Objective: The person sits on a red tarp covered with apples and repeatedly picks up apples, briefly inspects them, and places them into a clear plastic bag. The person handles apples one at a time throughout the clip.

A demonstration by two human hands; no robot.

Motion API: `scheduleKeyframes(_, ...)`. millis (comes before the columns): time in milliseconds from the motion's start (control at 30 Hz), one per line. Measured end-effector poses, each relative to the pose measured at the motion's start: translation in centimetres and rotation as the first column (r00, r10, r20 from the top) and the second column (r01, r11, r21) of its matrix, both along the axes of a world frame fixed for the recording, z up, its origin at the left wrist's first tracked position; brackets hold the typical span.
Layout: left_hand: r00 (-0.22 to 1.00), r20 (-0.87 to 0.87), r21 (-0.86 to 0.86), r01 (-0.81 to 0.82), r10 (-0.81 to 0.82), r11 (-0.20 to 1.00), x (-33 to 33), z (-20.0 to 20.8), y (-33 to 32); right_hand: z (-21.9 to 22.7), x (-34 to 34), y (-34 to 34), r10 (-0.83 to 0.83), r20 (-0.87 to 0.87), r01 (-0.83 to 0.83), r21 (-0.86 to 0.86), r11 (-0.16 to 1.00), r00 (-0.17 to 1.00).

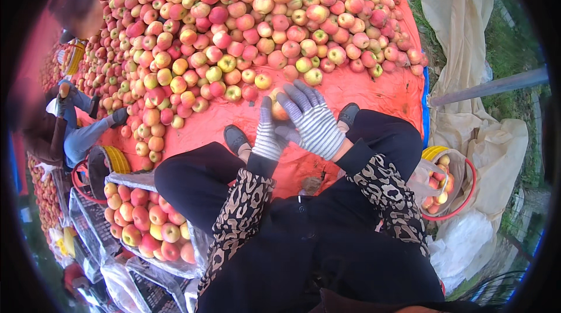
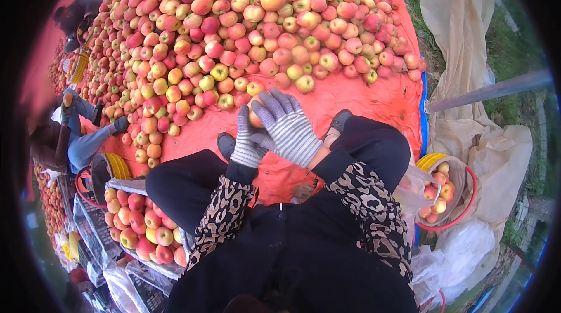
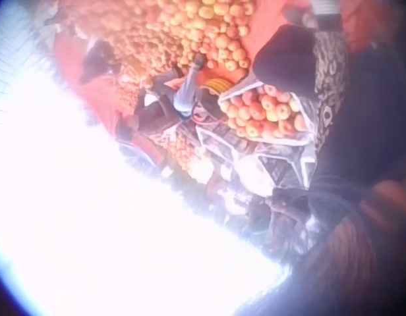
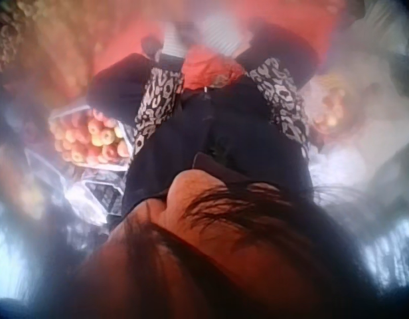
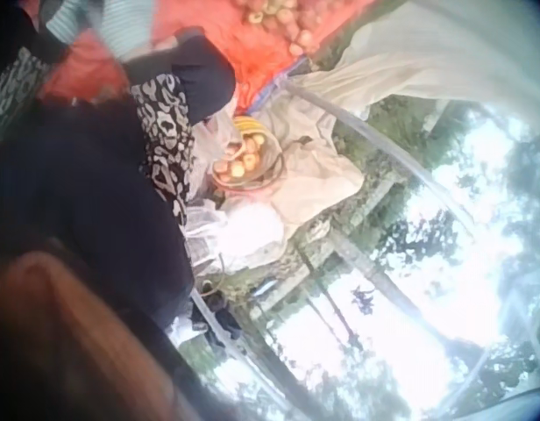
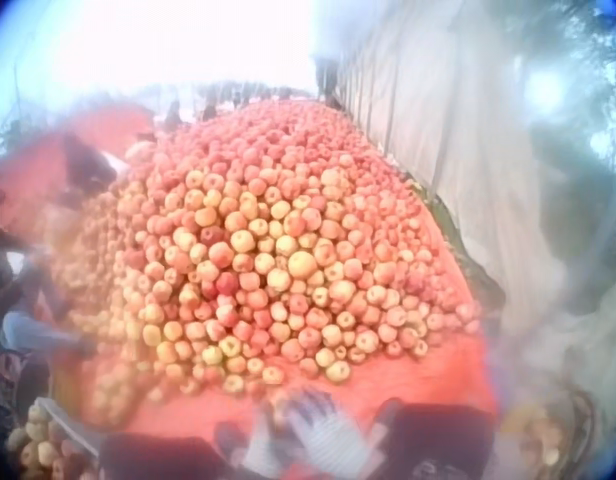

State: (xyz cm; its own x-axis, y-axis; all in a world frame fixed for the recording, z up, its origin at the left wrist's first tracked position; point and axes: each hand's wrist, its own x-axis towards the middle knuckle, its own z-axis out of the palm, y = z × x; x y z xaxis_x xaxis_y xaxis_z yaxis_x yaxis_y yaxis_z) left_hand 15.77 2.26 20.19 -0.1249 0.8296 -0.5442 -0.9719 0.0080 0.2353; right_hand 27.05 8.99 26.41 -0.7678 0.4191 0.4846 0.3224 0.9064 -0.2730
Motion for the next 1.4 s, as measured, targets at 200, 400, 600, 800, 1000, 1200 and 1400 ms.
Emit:
scheduleKeyframes(200,0.984,0.142,-0.005,-0.104,0.104,0.995,3.3,4.4,-2.4,-2.0,-0.2,-0.5,-0.095,-0.152,0.002,-0.519,0.855,0.984)
scheduleKeyframes(400,0.978,0.206,0.18,-0.051,0.013,0.982,-0.5,7.3,-9.4,-3.5,0.9,2.0,-0.35,-0.194,-0.19,-0.981,0.047,0.916)
scheduleKeyframes(600,0.885,-0.297,0.038,-0.365,0.359,0.93,-5.0,11.3,-19.1,-3.3,1.6,-1.4,0.064,-0.117,-0.129,-0.964,0.231,0.991)
scheduleKeyframes(800,0.315,-0.949,-0.226,-0.679,-0.001,0.699,-11.7,10.0,-33.3,-2.2,2.2,-2.4,0.302,0.014,-0.182,-0.771,0.611,0.953)
scheduleKeyframes(1000,0.187,-0.726,-0.613,-0.612,-0.662,0.5,-15.0,6.0,-41.4,-2.4,2.9,-2.3,0.376,0.176,-0.115,-0.763,0.636,0.91)
scheduleKeyframes(1200,-0.368,-0.316,-0.586,-0.649,-0.875,0.485,-16.7,6.6,-39.8,-2.7,2.4,-2.3,0.431,0.212,-0.183,-0.684,0.707,0.877)
scheduleKeyframes(1400,-0.571,-0.482,-0.205,-0.664,-0.664,0.719,-17.2,7.2,-30.5,-3.3,2.4,-1.9,0.407,0.334,-0.12,-0.63,0.767,0.85)
